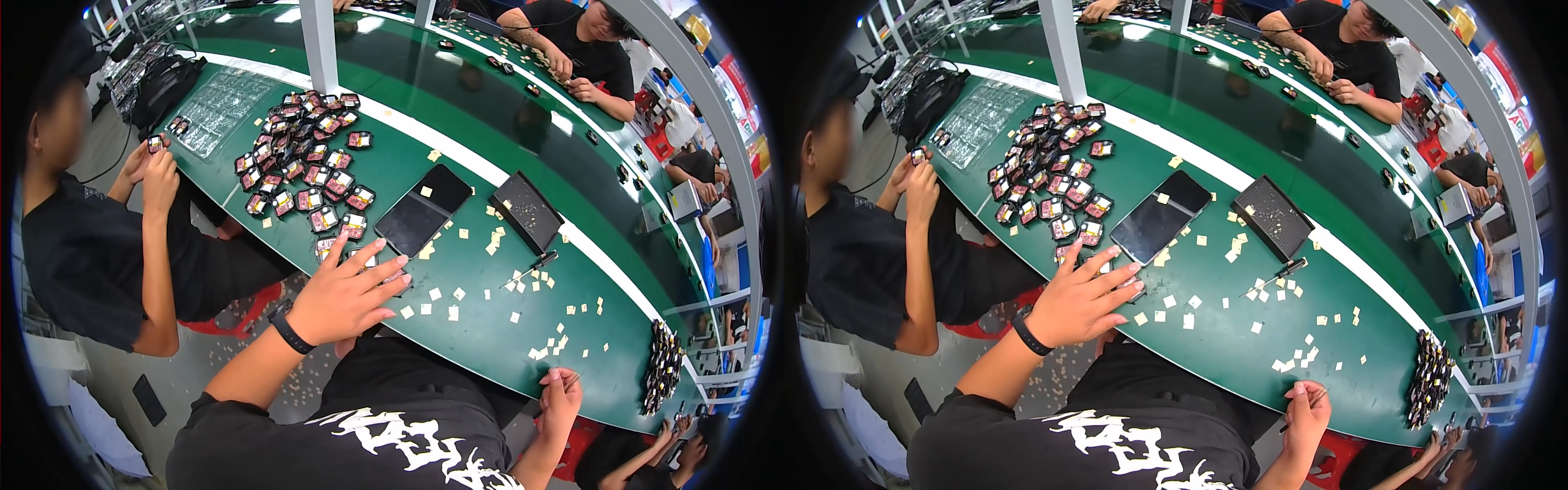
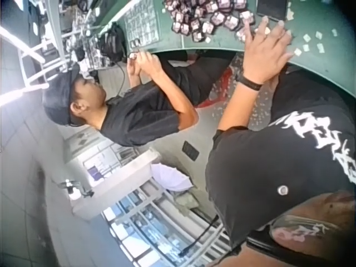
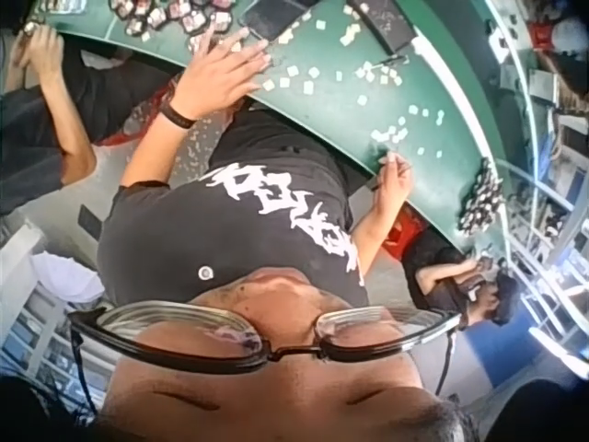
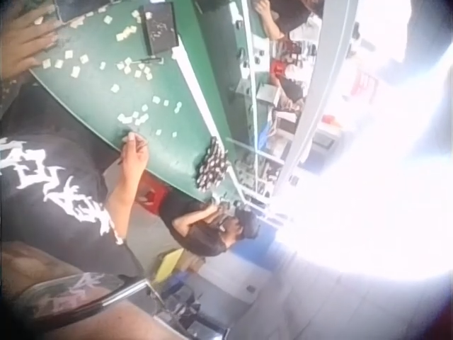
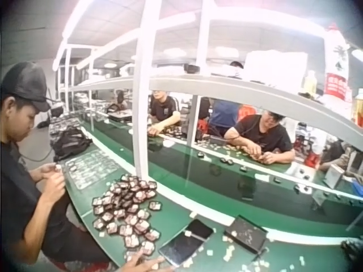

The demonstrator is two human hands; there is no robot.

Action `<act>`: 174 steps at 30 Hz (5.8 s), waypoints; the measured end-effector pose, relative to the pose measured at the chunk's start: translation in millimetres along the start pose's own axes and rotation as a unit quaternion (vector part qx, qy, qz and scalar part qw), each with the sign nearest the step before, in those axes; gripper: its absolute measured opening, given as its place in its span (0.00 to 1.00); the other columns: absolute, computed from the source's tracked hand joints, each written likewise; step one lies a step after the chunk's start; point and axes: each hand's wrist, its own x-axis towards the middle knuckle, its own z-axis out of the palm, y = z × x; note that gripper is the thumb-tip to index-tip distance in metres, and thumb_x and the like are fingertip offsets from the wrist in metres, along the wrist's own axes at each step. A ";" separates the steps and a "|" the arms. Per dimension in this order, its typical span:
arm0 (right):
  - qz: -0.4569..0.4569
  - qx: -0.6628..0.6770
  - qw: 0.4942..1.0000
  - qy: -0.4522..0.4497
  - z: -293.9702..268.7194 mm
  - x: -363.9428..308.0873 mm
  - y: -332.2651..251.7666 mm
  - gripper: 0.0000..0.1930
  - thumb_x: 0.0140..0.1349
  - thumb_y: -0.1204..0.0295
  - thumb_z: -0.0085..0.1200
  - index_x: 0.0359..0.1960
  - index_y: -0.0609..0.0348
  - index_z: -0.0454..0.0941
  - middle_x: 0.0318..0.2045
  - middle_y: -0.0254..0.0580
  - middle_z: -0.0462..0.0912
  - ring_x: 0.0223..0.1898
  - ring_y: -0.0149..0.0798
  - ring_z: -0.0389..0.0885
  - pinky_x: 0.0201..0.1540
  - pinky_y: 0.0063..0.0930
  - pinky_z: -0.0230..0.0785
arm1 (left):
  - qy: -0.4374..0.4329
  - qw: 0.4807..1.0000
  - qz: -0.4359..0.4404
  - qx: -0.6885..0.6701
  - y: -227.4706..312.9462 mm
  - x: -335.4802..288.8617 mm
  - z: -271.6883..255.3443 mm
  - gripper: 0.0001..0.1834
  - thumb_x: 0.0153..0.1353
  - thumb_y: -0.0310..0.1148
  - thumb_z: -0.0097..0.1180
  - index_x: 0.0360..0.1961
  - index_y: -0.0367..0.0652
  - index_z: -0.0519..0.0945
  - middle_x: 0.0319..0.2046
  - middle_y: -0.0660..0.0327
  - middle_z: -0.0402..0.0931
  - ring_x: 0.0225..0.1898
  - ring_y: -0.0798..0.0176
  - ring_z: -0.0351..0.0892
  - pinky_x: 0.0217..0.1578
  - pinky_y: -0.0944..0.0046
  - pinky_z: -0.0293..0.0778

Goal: Assembling small electronic components for smartwatches on an industrial assembly line.

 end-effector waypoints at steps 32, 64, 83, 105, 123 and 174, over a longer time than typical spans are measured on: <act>-0.209 -0.502 0.769 0.335 -163.5 76.8 -14.8 0.15 0.62 0.70 0.64 0.48 0.61 0.80 0.38 0.46 0.82 0.38 0.50 0.82 0.43 0.38 0.76 | 0.228 0.896 0.083 -0.372 147.8 158.2 -58.2 0.22 0.70 0.44 0.50 0.60 0.45 0.75 0.66 0.43 0.66 0.71 0.32 0.61 0.71 0.26 0.47; -0.149 -0.319 0.858 0.375 -356.2 161.7 -22.4 0.10 0.64 0.68 0.63 0.39 0.64 0.85 0.29 0.43 0.85 0.29 0.34 0.79 0.37 0.30 0.71 | -0.198 0.769 -0.107 -0.598 209.5 135.0 50.3 0.06 0.61 0.21 0.61 0.40 0.33 0.83 0.41 0.55 0.81 0.43 0.62 0.81 0.49 0.64 0.75; -0.516 -0.397 0.758 -0.041 -6.1 14.1 -36.6 0.09 0.52 0.73 0.68 0.36 0.53 0.83 0.44 0.37 0.86 0.28 0.32 0.81 0.27 0.26 0.75 | -0.266 0.340 -0.258 -0.864 207.9 141.0 52.9 0.24 0.77 0.31 0.44 0.71 0.40 0.60 0.66 0.42 0.68 0.58 0.57 0.77 0.59 0.54 0.74; 0.121 0.080 0.983 -0.111 7.9 -7.9 -29.6 0.17 0.77 0.60 0.49 0.32 0.60 0.76 0.25 0.29 0.72 0.26 0.22 0.64 0.30 0.19 0.60 | -0.218 0.557 -0.249 -0.761 186.7 129.4 66.2 0.18 0.71 0.20 0.50 0.61 0.39 0.70 0.56 0.48 0.78 0.49 0.63 0.82 0.45 0.66 0.79; 0.191 0.229 0.938 -0.179 30.3 6.5 -30.3 0.08 0.72 0.77 0.51 0.46 0.60 0.64 0.29 0.50 0.84 0.15 0.26 0.74 0.15 0.18 0.62 | -0.235 0.636 -0.208 -0.705 186.9 121.8 74.7 0.17 0.72 0.18 0.48 0.61 0.32 0.72 0.54 0.53 0.79 0.51 0.66 0.79 0.52 0.64 0.78; -0.063 -0.099 0.991 -0.071 23.5 4.4 -28.4 0.06 0.63 0.79 0.65 0.40 0.68 0.86 0.33 0.37 0.84 0.31 0.25 0.77 0.33 0.20 0.70 | -0.200 0.765 -0.071 -0.608 189.2 116.0 68.9 0.25 0.68 0.20 0.46 0.67 0.37 0.70 0.43 0.56 0.80 0.39 0.65 0.83 0.45 0.64 0.78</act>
